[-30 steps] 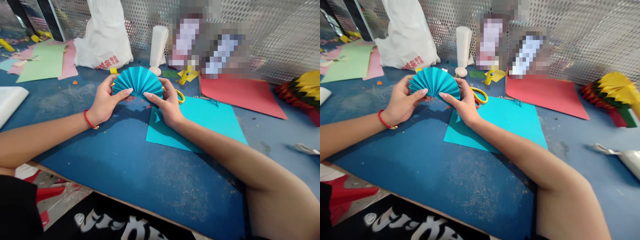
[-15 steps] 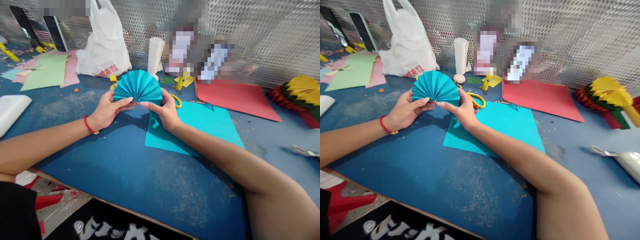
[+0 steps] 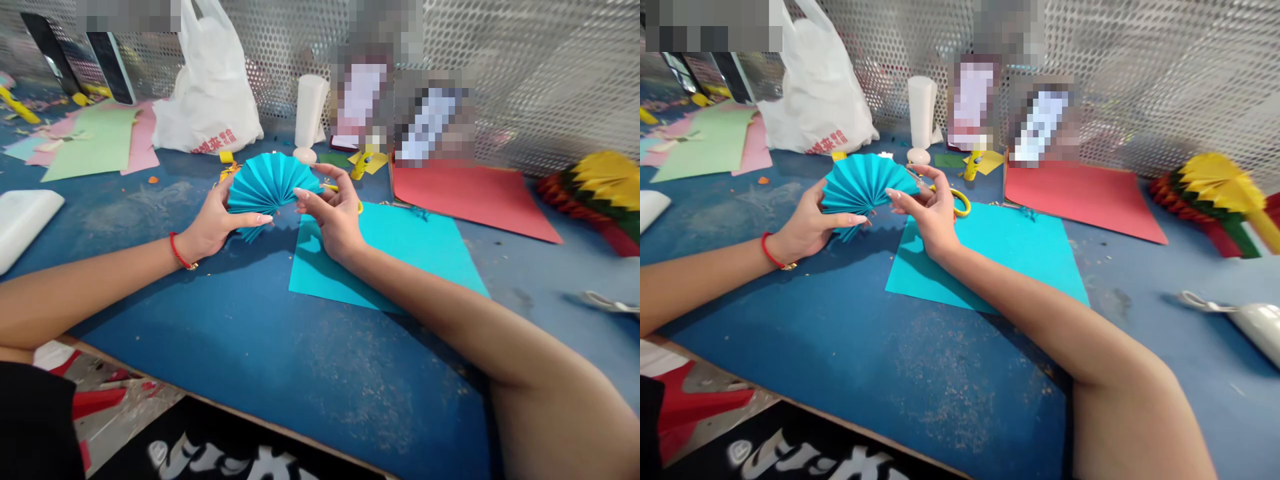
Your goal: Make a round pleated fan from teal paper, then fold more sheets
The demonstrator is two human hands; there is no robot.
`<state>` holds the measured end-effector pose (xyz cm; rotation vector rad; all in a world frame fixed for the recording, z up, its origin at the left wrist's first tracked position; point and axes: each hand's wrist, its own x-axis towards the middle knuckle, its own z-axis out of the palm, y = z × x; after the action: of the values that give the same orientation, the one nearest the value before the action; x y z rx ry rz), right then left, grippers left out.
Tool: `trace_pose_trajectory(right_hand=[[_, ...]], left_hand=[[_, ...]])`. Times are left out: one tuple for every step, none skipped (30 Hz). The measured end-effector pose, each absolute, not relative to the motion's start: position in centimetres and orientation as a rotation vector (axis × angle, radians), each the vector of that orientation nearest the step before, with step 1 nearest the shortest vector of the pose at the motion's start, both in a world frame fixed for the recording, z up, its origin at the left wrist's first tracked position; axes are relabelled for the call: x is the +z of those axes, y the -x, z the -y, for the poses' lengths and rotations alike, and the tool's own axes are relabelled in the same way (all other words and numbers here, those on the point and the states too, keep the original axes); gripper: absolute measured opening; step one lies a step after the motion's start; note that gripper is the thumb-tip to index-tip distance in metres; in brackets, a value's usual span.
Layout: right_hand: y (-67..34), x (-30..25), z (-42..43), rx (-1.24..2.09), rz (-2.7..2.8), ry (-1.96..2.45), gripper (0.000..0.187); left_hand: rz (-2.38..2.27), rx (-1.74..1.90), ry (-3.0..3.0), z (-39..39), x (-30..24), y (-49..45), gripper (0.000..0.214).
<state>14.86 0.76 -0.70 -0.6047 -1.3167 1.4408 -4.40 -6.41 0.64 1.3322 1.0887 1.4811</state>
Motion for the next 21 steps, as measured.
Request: trace_pose_trajectory(right_hand=[[-14.85, -0.66, -0.69, 1.457, 1.338, 0.58, 0.064], [-14.87, -0.61, -0.63, 1.476, 1.356, 0.556, 0.06], [-14.9, -0.56, -0.57, 1.497, 1.366, 0.538, 0.056], [-14.94, -0.5, -0.51, 1.521, 1.368, 0.528, 0.052], [-14.99, -0.44, -0.47, 1.547, 1.364, 0.524, 0.05], [-15.04, -0.39, -0.44, 1.57, 1.356, 0.525, 0.049], [-15.07, -0.35, -0.43, 1.586, 1.347, 0.528, 0.048], [-15.1, -0.32, -0.42, 1.596, 1.339, 0.529, 0.047], [-15.1, -0.3, -0.43, 1.6, 1.33, 0.526, 0.046], [-15.1, -0.28, -0.44, 1.6, 1.32, 0.521, 0.045], [-15.09, -0.27, -0.45, 1.599, 1.309, 0.515, 0.043], [-15.09, -0.27, -0.46, 1.599, 1.302, 0.511, 0.042], [-15.09, -0.26, -0.47, 1.602, 1.3, 0.509, 0.041], [-15.1, -0.25, -0.49, 1.606, 1.302, 0.51, 0.041], [-15.12, -0.25, -0.5, 1.61, 1.309, 0.513, 0.041], [-15.14, -0.26, -0.52, 1.61, 1.322, 0.518, 0.04], [-15.15, -0.27, -0.54, 1.607, 1.338, 0.526, 0.039], [-15.16, -0.29, -0.55, 1.6, 1.356, 0.536, 0.039], [-15.17, -0.31, -0.57, 1.592, 1.371, 0.546, 0.038], [-15.16, -0.33, -0.57, 1.585, 1.384, 0.554, 0.038], [-15.13, -0.35, -0.57, 1.582, 1.392, 0.559, 0.038]], left_hand=[[-1.105, 1.484, -1.363, 6.43, 0.49, 4.47, 0.057], [-1.127, 1.478, -1.388, 6.45, 0.34, 4.55, 0.057], [-1.151, 1.466, -1.406, 6.46, 0.21, 4.65, 0.056], [-1.167, 1.464, -1.42, 6.45, 0.1, 4.75, 0.055], [-1.176, 1.469, -1.428, 6.43, 0.0, 4.84, 0.054], [-1.178, 1.479, -1.428, 6.39, -0.07, 4.93, 0.052], [-1.177, 1.494, -1.422, 6.32, -0.14, 5.0, 0.051], [-1.175, 1.511, -1.414, 6.25, -0.19, 5.06, 0.051], [-1.172, 1.526, -1.405, 6.16, -0.24, 5.11, 0.051], [-1.174, 1.535, -1.397, 6.09, -0.28, 5.13, 0.051], [-1.176, 1.544, -1.392, 6.05, -0.3, 5.14, 0.052], [-1.177, 1.554, -1.388, 6.04, -0.31, 5.13, 0.052], [-1.179, 1.563, -1.385, 6.07, -0.31, 5.1, 0.051], [-1.183, 1.566, -1.381, 6.13, -0.29, 5.07, 0.049], [-1.192, 1.566, -1.378, 6.22, -0.27, 5.04, 0.047], [-1.204, 1.56, -1.374, 6.32, -0.24, 5.02, 0.046], [-1.218, 1.55, -1.37, 6.41, -0.22, 5.01, 0.044], [-1.229, 1.54, -1.368, 6.49, -0.21, 5.01, 0.044], [-1.235, 1.54, -1.368, 6.54, -0.21, 5.01, 0.044], [-1.238, 1.542, -1.369, 6.57, -0.21, 5.01, 0.044], [-1.235, 1.555, -1.369, 6.58, -0.22, 5.01, 0.044]])
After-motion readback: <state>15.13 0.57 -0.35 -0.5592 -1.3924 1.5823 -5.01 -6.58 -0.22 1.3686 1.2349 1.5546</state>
